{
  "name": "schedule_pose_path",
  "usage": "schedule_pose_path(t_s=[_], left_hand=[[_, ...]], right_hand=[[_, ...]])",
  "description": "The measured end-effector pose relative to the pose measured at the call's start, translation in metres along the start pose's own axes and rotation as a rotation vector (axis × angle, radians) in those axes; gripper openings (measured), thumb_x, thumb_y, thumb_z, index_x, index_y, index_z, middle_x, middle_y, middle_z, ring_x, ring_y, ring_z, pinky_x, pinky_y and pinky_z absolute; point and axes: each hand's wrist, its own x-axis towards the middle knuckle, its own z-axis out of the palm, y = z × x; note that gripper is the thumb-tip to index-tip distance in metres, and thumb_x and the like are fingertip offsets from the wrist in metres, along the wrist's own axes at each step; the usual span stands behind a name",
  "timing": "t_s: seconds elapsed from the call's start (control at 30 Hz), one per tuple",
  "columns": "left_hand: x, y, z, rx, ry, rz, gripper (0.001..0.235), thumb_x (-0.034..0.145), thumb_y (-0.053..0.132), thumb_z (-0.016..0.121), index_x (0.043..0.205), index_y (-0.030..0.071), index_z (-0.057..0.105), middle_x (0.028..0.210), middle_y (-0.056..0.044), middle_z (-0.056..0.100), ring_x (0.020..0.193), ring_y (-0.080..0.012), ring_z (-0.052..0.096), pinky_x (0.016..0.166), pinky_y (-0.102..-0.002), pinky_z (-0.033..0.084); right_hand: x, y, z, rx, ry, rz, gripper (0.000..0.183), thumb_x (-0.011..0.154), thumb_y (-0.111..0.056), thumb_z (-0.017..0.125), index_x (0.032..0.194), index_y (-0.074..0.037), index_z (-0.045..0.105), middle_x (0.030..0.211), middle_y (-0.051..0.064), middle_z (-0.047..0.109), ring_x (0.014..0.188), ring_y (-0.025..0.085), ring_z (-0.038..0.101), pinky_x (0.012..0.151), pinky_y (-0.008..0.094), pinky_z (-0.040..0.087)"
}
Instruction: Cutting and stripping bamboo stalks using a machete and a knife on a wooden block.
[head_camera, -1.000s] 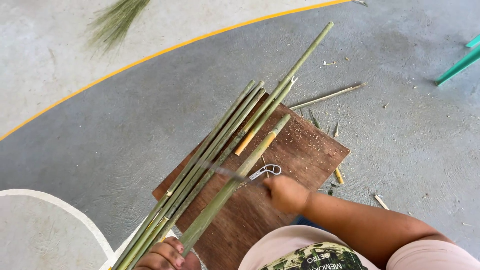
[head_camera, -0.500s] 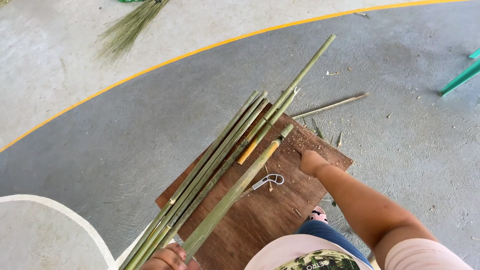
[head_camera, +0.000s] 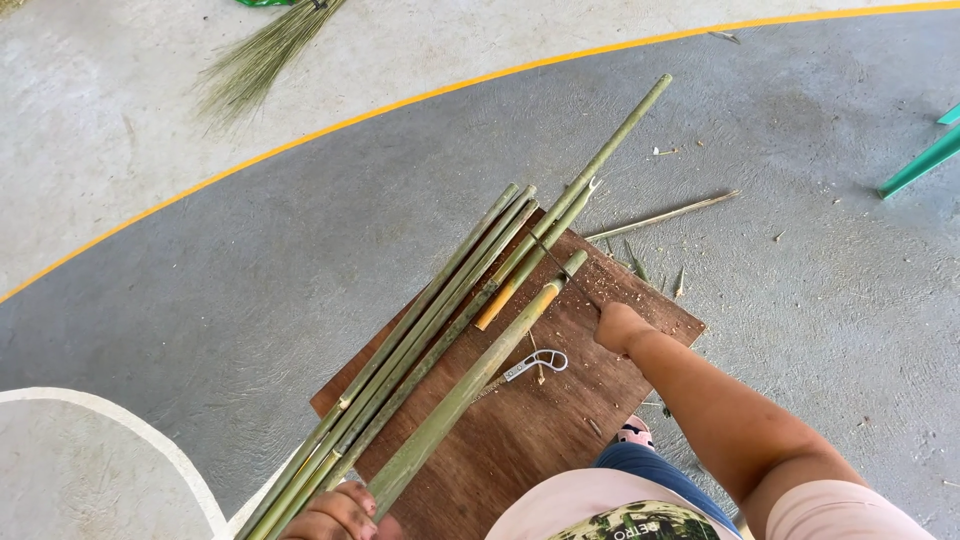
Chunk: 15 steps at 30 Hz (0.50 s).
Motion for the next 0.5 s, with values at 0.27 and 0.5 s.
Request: schedule_pose_path(t_s=[0.27, 0.5], left_hand=[[0.008, 0.013, 0.013, -0.066, 0.056, 0.169, 0.033, 0.082, 0.008, 0.080, 0.082, 0.019, 0.048, 0.072, 0.008, 0.055, 0.070, -0.0007, 0.062, 0.079, -0.026, 0.059], [0.000, -0.004, 0.018, -0.102, 0.103, 0.137, 0.031, 0.083, 0.009, 0.080, 0.080, 0.021, 0.052, 0.073, 0.009, 0.056, 0.072, -0.0016, 0.062, 0.078, -0.028, 0.059]], right_hand=[[-0.128, -0.059, 0.005, 0.016, -0.094, -0.224, 0.032, 0.092, -0.002, 0.048, 0.122, -0.007, 0.057, 0.095, 0.016, 0.069, 0.090, 0.025, 0.074, 0.081, 0.039, 0.060], [-0.155, -0.054, 0.051, -0.145, -0.048, -0.620, 0.010, 0.089, -0.015, 0.063, 0.096, -0.009, 0.068, 0.088, 0.014, 0.070, 0.085, 0.030, 0.071, 0.079, 0.044, 0.058]])
